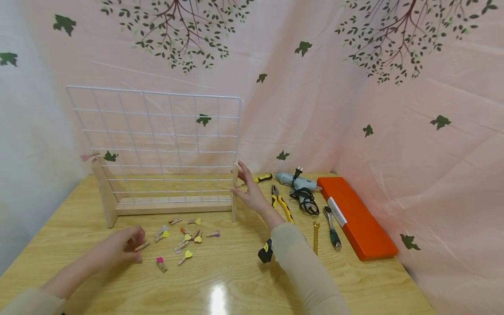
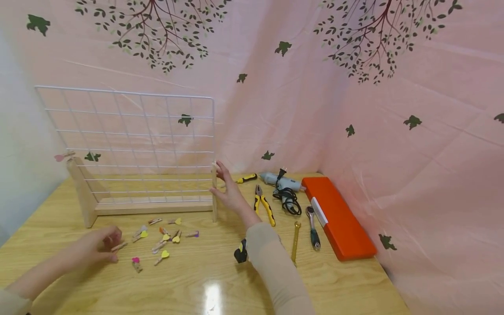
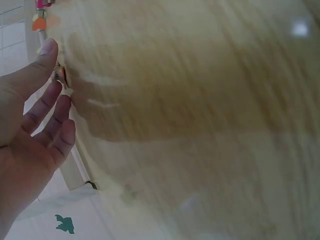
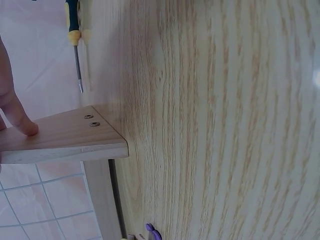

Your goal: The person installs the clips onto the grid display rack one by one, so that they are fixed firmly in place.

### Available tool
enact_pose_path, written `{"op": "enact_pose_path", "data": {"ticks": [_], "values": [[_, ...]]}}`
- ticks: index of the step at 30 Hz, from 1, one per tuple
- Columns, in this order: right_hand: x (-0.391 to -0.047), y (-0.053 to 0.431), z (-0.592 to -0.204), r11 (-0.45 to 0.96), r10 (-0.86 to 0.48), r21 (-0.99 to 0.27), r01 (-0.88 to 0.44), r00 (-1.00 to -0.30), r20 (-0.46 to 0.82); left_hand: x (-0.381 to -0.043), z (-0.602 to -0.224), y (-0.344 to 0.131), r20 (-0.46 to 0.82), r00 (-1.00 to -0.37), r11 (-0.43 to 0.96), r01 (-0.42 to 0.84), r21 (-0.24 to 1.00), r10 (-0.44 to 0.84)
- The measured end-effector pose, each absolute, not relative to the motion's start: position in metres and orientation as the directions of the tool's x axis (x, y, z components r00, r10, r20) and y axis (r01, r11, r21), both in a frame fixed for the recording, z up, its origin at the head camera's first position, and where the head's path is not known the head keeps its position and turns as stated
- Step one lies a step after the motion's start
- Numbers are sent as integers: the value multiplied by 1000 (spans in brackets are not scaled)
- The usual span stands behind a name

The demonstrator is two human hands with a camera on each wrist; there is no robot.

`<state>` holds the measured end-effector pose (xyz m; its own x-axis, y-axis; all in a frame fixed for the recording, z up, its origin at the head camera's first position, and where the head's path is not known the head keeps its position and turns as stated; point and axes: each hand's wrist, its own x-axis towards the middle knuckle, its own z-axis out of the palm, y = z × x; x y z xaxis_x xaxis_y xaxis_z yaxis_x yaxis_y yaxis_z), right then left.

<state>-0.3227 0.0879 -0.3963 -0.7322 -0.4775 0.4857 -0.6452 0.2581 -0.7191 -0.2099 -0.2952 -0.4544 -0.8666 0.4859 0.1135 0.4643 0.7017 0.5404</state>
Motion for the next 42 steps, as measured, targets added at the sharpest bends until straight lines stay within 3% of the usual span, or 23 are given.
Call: {"op": "enact_pose_path", "data": {"ticks": [9,16,22,27,30,37,42], "values": [[-322,87,-396,254,-480,-711,-656,-724,496,-208,-465,-298,146,-805,615,544,571,576],[-322,88,-397,252,-482,-716,-651,-726,491,-209,-464,-290,131,-837,666,508,546,530],[-321,92,-396,239,-477,-727,-644,-730,490,-214,-460,-283,142,-820,691,549,471,554],[-321,95,-394,232,-473,-726,-648,-727,498,-216,-451,-280,121,-821,686,538,490,557],[-322,95,-394,219,-476,-730,-647,-724,499,-217,-445,-281,142,-833,685,526,505,535],[-321,95,-395,217,-479,-736,-641,-727,492,-222,-423,-287,363,-825,685,563,463,433],[-320,93,-395,233,-471,-733,-639,-734,490,-222,-395,-290,414,-875,725,453,519,250]]}}
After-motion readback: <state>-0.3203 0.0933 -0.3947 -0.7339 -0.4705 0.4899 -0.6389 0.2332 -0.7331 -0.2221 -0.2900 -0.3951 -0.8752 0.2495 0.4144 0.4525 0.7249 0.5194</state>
